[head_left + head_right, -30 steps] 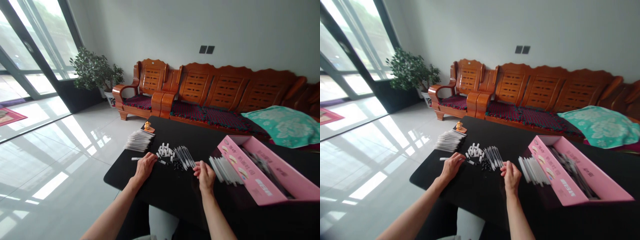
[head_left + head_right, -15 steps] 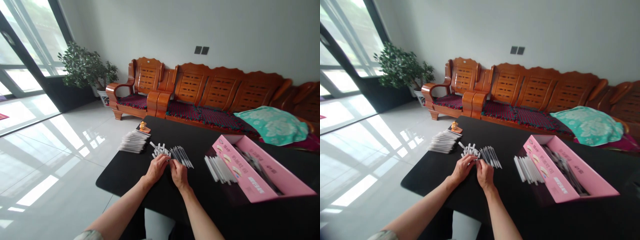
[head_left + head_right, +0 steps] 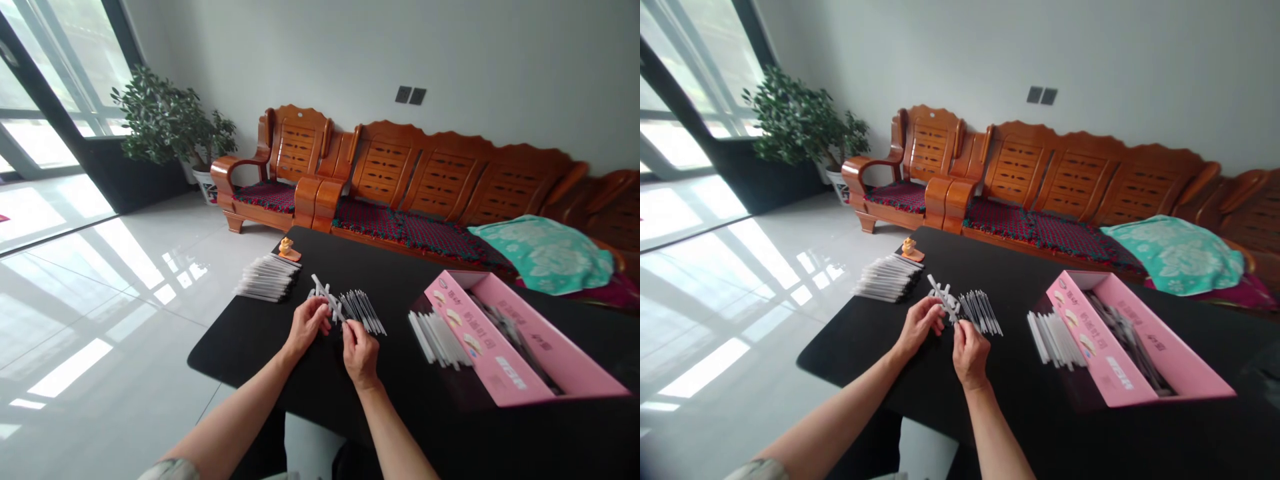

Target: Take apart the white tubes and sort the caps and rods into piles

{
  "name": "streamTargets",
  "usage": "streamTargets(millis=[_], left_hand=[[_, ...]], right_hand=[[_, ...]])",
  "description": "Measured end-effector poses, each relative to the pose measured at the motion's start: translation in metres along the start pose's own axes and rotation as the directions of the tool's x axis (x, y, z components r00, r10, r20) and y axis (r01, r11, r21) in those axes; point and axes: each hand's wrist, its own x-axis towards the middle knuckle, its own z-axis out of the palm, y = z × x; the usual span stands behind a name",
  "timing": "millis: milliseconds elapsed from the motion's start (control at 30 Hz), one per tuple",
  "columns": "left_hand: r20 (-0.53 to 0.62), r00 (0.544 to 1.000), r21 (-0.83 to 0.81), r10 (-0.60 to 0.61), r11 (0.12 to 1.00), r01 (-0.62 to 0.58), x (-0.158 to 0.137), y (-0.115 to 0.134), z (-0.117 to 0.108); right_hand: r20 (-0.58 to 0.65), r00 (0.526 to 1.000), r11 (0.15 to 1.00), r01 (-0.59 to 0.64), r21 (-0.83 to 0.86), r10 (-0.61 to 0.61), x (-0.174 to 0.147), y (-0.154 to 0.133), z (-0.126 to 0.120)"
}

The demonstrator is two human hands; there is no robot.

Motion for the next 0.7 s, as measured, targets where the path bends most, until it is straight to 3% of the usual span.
streamTargets(millis=[100,200,400,700], left_hand=[[0.017,0.993,-0.215,-0.115,0.970,0.116,0.0075,-0.0017,-0.0051],[-0.013,0.990,-0.297,-0.137,0.946,0.127,0.0098,-0.0026,-0.0082],[-0.028,0.991,-0.296,-0.133,0.948,0.119,0.0087,-0.0048,-0.0086],[-0.053,0.991,-0.285,-0.122,0.953,0.102,0.0093,-0.0072,-0.0094]], right_hand=[[0.080,0.995,0.998,0.059,-0.016,-0.058,-0.0010,-0.0016,0.0036],[0.108,0.991,0.995,0.086,-0.043,-0.081,0.0001,-0.0038,0.0053],[0.156,0.984,0.993,0.102,-0.066,-0.091,0.0011,-0.0057,0.0049],[0.125,0.991,0.997,0.053,-0.053,-0.046,-0.0005,-0.0052,0.0068]])
